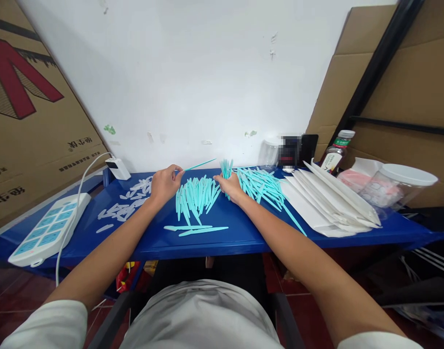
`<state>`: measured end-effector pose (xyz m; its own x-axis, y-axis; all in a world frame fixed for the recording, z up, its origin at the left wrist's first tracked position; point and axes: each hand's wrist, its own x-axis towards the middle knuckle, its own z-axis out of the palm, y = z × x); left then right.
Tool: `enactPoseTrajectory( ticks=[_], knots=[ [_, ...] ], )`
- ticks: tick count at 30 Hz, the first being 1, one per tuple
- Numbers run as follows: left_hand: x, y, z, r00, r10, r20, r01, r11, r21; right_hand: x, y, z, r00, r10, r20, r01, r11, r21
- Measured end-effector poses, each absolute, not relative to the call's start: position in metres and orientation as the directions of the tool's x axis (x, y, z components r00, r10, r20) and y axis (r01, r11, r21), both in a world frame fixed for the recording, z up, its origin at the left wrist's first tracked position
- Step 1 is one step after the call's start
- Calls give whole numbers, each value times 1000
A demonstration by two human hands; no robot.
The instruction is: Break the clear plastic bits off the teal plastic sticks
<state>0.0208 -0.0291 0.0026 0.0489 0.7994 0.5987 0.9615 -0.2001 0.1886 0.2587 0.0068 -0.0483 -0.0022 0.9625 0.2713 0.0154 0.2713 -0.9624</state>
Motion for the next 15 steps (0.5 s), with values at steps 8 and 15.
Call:
enactPoseTrajectory(
  ticks=[8, 15],
  knots=[
    [21, -30, 5, 46, 789, 612, 962, -199, 185, 283, 2, -11, -57, 822, 567, 379, 543, -749],
    [21, -31, 4, 53, 796, 603, 958, -210, 193, 322, 21, 27, -376, 777, 505, 892, 451, -29]
  ],
)
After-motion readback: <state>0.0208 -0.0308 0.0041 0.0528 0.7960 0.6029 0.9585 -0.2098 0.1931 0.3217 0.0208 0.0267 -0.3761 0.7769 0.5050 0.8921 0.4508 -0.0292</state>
